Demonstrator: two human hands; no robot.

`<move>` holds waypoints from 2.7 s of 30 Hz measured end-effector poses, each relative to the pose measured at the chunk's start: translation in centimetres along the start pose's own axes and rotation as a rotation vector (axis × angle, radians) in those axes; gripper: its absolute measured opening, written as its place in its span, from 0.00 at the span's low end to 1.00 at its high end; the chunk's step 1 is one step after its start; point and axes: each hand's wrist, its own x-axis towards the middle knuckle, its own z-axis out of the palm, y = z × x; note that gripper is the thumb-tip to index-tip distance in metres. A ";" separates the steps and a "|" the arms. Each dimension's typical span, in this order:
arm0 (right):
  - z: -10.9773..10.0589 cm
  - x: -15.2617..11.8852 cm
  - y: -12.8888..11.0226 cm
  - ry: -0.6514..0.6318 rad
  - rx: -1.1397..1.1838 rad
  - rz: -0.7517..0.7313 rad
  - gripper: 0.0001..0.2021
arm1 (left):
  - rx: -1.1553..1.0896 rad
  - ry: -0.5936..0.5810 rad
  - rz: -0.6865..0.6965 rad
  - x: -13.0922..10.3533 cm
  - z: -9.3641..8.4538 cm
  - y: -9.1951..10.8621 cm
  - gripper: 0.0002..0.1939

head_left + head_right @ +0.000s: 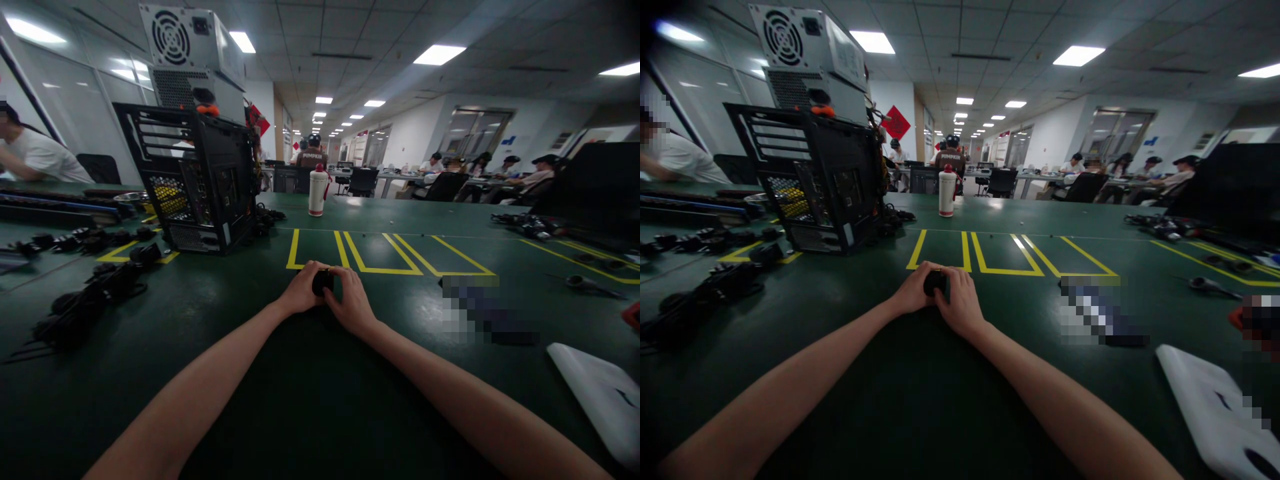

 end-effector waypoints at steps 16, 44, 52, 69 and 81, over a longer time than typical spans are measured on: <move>-0.1 -0.1 -0.2 -0.013 -0.001 0.000 0.18 | -0.019 -0.008 -0.009 0.0 -0.1 0.1 0.30; 0.1 0.0 0.1 -0.016 -0.024 -0.016 0.21 | 0.005 -0.018 -0.024 0.0 -0.2 0.3 0.30; -0.2 0.0 -0.2 0.008 -0.035 -0.005 0.16 | 0.006 -0.010 -0.021 0.0 -0.2 0.4 0.29; -0.2 0.0 -0.2 0.020 -0.047 -0.009 0.16 | -0.014 -0.008 -0.032 0.0 -0.1 0.1 0.30; 0.2 0.1 0.3 -0.065 -0.063 -0.029 0.22 | -0.030 -0.007 -0.021 0.1 -0.3 0.4 0.31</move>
